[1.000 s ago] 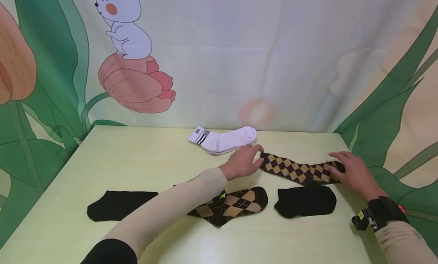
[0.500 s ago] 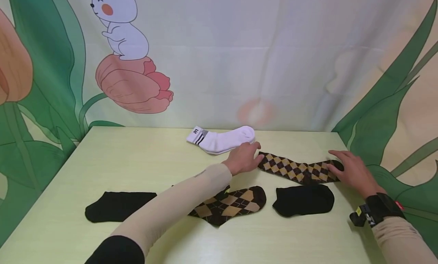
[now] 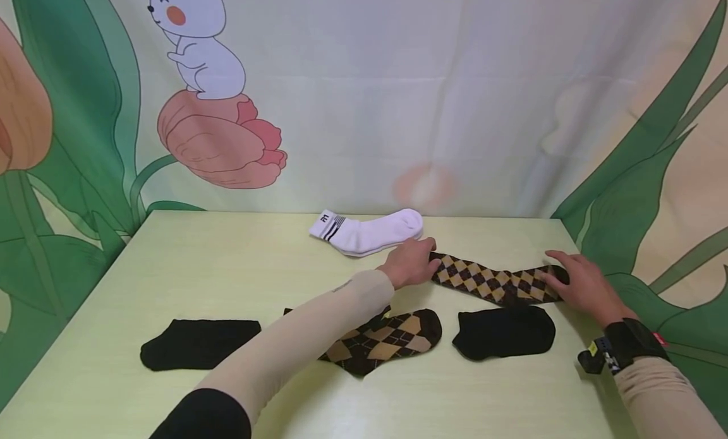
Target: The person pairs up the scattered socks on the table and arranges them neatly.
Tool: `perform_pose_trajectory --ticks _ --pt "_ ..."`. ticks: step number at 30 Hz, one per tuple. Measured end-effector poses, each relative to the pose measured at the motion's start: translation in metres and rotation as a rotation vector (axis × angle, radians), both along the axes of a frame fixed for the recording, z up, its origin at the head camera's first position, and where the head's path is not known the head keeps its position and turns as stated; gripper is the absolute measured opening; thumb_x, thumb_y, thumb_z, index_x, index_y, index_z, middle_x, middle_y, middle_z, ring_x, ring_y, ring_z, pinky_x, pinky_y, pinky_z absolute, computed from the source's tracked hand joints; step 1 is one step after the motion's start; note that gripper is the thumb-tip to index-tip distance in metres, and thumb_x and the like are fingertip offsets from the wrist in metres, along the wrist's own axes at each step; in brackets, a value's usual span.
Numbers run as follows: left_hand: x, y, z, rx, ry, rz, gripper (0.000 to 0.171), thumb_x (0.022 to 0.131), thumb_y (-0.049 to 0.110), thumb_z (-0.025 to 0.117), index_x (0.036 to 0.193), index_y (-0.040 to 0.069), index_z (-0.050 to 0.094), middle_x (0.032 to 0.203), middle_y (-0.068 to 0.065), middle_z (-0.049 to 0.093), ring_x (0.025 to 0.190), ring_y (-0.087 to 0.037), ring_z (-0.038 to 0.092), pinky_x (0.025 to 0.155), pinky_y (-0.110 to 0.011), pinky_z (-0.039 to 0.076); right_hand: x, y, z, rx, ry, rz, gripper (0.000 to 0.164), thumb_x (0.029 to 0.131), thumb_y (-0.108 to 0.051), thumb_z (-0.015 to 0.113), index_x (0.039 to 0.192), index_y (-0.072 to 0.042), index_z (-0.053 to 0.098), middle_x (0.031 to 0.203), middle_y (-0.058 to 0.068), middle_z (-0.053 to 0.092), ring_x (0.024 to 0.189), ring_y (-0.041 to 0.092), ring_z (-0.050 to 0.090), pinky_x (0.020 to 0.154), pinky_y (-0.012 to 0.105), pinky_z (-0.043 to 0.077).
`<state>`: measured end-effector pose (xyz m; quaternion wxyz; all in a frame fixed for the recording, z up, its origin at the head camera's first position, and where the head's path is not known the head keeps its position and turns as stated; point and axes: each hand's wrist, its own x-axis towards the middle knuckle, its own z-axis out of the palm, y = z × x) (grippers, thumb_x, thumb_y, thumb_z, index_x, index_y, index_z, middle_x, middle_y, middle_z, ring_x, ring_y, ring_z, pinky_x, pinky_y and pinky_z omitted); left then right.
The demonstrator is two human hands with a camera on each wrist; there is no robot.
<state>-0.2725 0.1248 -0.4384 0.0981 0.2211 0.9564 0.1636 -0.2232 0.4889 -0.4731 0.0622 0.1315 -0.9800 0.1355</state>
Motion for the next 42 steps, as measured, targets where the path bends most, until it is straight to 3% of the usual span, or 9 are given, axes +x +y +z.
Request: perform_pose_trajectory --ticks 9,23,32,34,37,40,42 --pt "0.001 0.006 0.001 0.053 -0.015 -0.004 0.016 0.106 0.026 0.053 0.113 0.013 0.06 0.082 -0.002 0.06 0.06 -0.016 0.052 0.052 -0.03 0.042 -0.001 -0.002 -0.001 0.009 0.024 0.025 0.053 0.099 -0.019 0.069 0.14 0.009 0.05 0.126 0.039 0.056 0.11 0.058 0.053 0.086 0.069 0.044" --pt "0.002 0.012 0.002 0.062 -0.026 0.004 0.031 0.105 0.023 0.057 0.133 0.011 0.06 0.111 -0.005 0.07 0.068 -0.016 0.057 0.056 -0.029 0.044 -0.007 0.001 -0.007 0.024 0.034 0.005 0.05 0.098 -0.018 0.071 0.135 0.011 0.053 0.119 0.04 0.06 0.105 0.058 0.057 0.084 0.068 0.046" --pt "0.003 0.016 0.002 0.068 -0.04 0.007 0.03 0.101 0.017 0.062 0.13 0.014 0.064 0.117 -0.003 0.07 0.073 -0.015 0.058 0.058 -0.029 0.046 -0.005 -0.001 -0.006 0.019 -0.013 -0.038 0.049 0.099 -0.021 0.07 0.135 0.009 0.054 0.115 0.037 0.06 0.103 0.055 0.056 0.082 0.067 0.046" --pt "0.002 0.017 0.0 0.064 -0.039 0.005 0.026 0.099 0.015 0.065 0.124 0.016 0.067 0.115 0.0 0.07 0.072 -0.013 0.057 0.058 -0.028 0.046 -0.005 -0.001 -0.005 0.017 -0.012 -0.039 0.048 0.099 -0.021 0.07 0.134 0.008 0.055 0.11 0.035 0.061 0.099 0.052 0.057 0.079 0.065 0.046" --pt "-0.001 0.019 -0.002 0.054 -0.041 0.002 0.006 0.097 0.013 0.067 0.095 0.016 0.071 0.091 0.004 0.069 0.061 -0.011 0.05 0.051 -0.027 0.04 -0.004 -0.002 -0.005 0.013 -0.011 -0.043 0.045 0.099 -0.021 0.07 0.133 0.006 0.058 0.104 0.029 0.062 0.093 0.045 0.058 0.073 0.058 0.046" --pt "-0.002 0.021 -0.003 0.045 -0.042 0.006 0.019 0.096 0.012 0.069 0.078 0.019 0.068 0.077 0.006 0.064 0.057 -0.011 0.046 0.048 -0.027 0.038 -0.003 -0.004 -0.004 0.007 -0.007 -0.047 0.039 0.099 -0.021 0.07 0.129 0.003 0.062 0.101 0.026 0.062 0.091 0.041 0.057 0.07 0.054 0.045" --pt "-0.001 0.02 -0.002 0.041 -0.041 0.007 0.02 0.096 0.013 0.069 0.077 0.019 0.069 0.078 0.006 0.064 0.058 -0.011 0.049 0.049 -0.027 0.039 -0.003 -0.004 -0.004 0.002 -0.008 -0.05 0.036 0.099 -0.02 0.07 0.126 0.003 0.065 0.101 0.025 0.062 0.091 0.041 0.057 0.07 0.053 0.044"
